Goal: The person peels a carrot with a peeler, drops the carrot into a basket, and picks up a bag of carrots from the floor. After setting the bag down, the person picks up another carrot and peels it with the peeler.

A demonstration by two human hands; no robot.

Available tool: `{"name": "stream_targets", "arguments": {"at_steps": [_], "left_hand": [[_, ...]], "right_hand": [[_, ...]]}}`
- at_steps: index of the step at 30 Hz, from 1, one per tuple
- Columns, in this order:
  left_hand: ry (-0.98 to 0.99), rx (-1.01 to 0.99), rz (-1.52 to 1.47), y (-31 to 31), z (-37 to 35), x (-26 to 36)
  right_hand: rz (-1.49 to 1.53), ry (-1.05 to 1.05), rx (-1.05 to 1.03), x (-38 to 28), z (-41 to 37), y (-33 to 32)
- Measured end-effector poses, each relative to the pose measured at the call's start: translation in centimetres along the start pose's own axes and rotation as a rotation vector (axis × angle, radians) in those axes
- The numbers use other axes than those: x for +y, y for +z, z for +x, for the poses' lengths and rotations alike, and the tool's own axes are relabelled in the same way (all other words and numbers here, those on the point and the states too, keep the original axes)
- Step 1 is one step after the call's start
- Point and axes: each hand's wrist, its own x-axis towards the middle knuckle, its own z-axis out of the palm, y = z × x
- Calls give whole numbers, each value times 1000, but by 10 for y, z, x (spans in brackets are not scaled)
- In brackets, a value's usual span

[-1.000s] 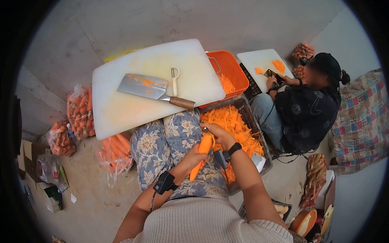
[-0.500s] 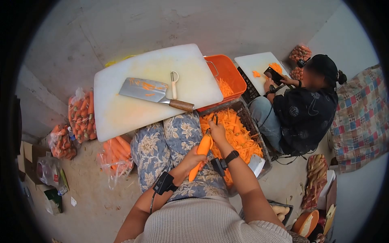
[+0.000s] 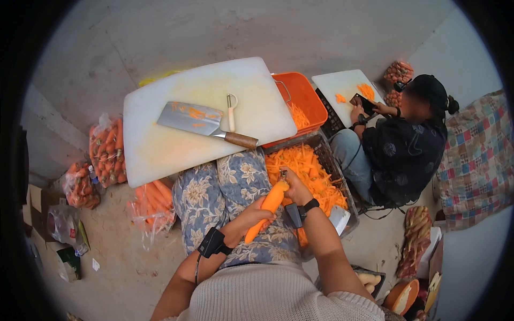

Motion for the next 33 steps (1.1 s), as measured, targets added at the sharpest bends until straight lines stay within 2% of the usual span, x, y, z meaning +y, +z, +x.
{"name": "stream_targets", "arguments": {"at_steps": [1,3,4,6,7,9,10,12,14,16,18,19,21,25,30,33], "left_hand": [[3,4,2,-2,0,-1],[25,50,-88,-3,-1,-2],[24,56,-89,-3,-2,0],[35,70,-233,0,-3,3],[27,68,-231,2,-2,3],[74,88,-356,5,1,1],[69,88,-353,5,2,0],[56,20,-281,1,6,-4],[89,7,-261,-6,10,-10],[121,-4,-243,0,7,-6],[144,115,-51,9,2,-3],[144,120,-52,9,3,-4],[187,154,-66,6,5,-8],[160,207,-67,3,11,-12],[190,212,21,5,11,-12],[181,238,15,5,12,-13]], "right_hand": [[-1,1,-5,2,2,1],[-188,-83,543,8,4,8],[-188,-78,541,10,1,12],[-373,-282,660,12,-8,18],[-366,-282,666,13,-10,17],[-778,-825,779,14,-11,16],[-772,-824,783,14,-16,27],[-750,-1109,599,18,-31,55],[-710,-1084,533,28,-51,94],[-670,-1058,467,41,-51,104],[-986,-1185,467,51,-44,106],[-985,-1182,463,53,-43,108],[-1033,-932,537,52,-43,113],[-1083,-953,552,48,-28,104],[-834,-892,525,34,-18,104],[-990,-853,560,28,5,75]]}}
